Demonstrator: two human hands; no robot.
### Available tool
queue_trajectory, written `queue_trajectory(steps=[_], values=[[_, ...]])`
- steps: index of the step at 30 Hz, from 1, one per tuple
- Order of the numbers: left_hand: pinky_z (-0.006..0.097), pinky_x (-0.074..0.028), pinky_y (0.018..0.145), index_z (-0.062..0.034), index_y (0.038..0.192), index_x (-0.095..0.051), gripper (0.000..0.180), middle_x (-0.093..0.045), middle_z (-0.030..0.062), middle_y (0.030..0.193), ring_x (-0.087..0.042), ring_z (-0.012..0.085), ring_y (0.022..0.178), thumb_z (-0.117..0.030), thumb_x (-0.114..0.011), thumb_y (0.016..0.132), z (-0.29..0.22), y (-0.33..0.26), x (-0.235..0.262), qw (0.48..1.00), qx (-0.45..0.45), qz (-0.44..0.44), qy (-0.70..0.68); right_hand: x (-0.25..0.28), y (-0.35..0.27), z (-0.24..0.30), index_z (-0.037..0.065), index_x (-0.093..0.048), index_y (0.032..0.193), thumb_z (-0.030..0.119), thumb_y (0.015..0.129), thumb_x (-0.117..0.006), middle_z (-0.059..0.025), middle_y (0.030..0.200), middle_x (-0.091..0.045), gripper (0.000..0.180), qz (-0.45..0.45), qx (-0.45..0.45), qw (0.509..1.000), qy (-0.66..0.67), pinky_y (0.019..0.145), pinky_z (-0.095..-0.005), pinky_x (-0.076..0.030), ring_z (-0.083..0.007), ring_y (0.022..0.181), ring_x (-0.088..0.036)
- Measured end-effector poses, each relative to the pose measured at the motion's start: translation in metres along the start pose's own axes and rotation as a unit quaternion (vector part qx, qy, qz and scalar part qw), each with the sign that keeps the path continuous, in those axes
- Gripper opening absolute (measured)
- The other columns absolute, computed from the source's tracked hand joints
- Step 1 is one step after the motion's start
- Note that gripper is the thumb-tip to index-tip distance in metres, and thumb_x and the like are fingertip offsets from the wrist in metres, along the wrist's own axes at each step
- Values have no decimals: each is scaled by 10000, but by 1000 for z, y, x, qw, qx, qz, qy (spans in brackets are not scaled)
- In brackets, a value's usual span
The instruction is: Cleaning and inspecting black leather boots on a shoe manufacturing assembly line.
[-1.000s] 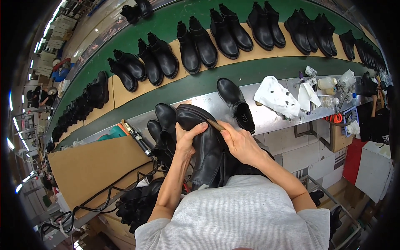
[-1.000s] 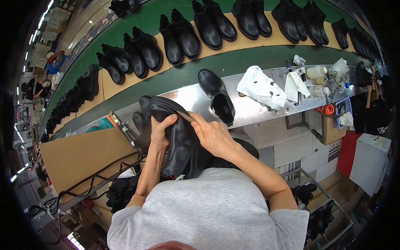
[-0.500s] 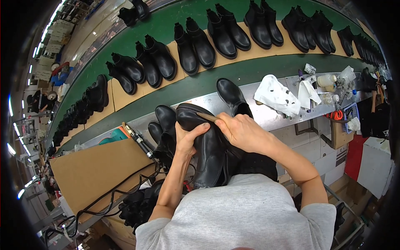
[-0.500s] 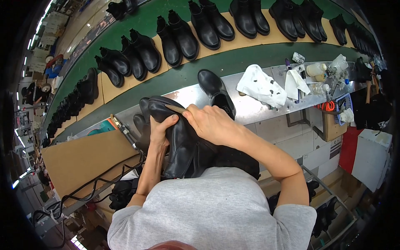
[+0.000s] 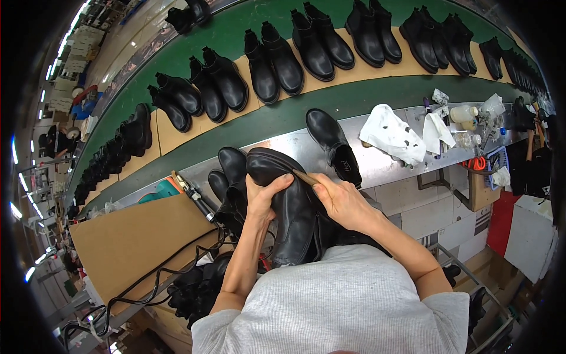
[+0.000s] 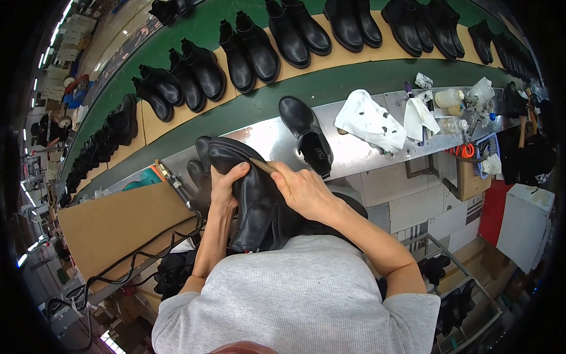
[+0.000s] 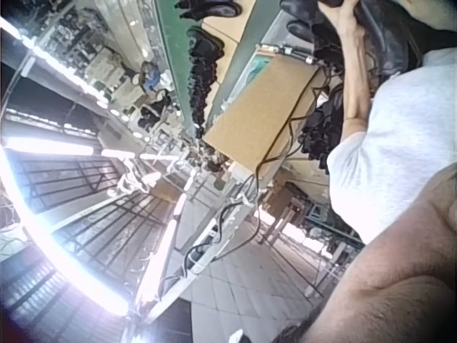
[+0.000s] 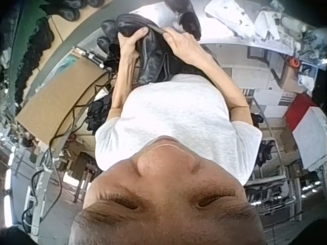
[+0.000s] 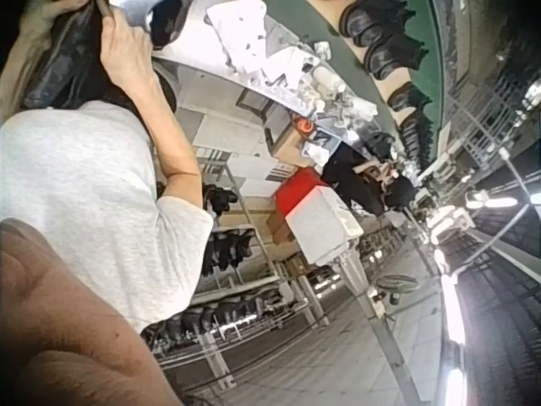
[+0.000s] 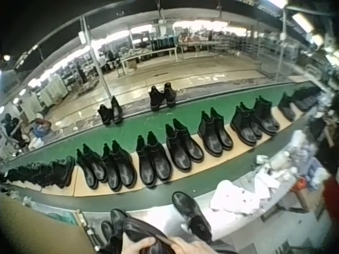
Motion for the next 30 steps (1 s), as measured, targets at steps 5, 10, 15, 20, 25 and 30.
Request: queue_trajectory(steps=[5,10,15,20,25,30], values=[[285,-511,685,14,943,-578,334,-620,76,840,-615,163,721,-1,-733,648,1,0,-2,1000,6,-13,8,-1,-7,-7,37,-478,1188,226,968,-364,-236,835,-614,311,49,-69,996,-2,671,-452,-482,-426,797,-596],[299,-516,708,12,1000,-556,391,-609,84,873,-616,178,749,-20,-738,654,10,8,1,1000,23,-9,-2,-1,-9,-19,42,-482,1178,235,966,-361,-233,763,-594,311,29,-51,998,-5,623,-453,-474,-417,715,-585],[331,-502,788,16,1125,-491,529,-576,110,981,-597,203,873,-80,-740,667,7,17,5,998,38,34,-47,19,-8,-15,52,-460,1237,273,959,-378,-274,808,-602,365,-41,4,998,51,723,-479,-463,-402,820,-611],[342,-509,790,6,1136,-496,515,-581,103,985,-600,209,871,-88,-723,683,20,20,30,995,53,12,-90,138,-25,-108,-5,-404,1288,158,929,-407,-258,1145,-545,395,-267,-225,928,-130,877,-422,-424,-365,1059,-539],[346,-530,776,-9,1130,-507,490,-593,97,978,-611,213,854,-89,-716,694,34,31,30,988,98,-2,-118,218,-43,-240,-31,-384,1291,52,853,-471,-272,1092,-521,455,-253,-335,840,-343,846,-454,-429,-426,981,-528],[356,-533,787,-10,1127,-503,488,-593,104,987,-613,223,862,-97,-718,698,36,32,33,987,92,-12,-135,187,-19,-187,-27,-431,1261,84,805,-611,-222,1102,-529,503,-324,-58,859,-393,876,-420,-423,-346,1044,-512]])
Point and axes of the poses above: each hand's wrist, its own y-axis towards the middle knuckle, its own x-axis out of the back of the hand, z = x × y, the point moved 5 cm from there along y, towards the middle knuckle
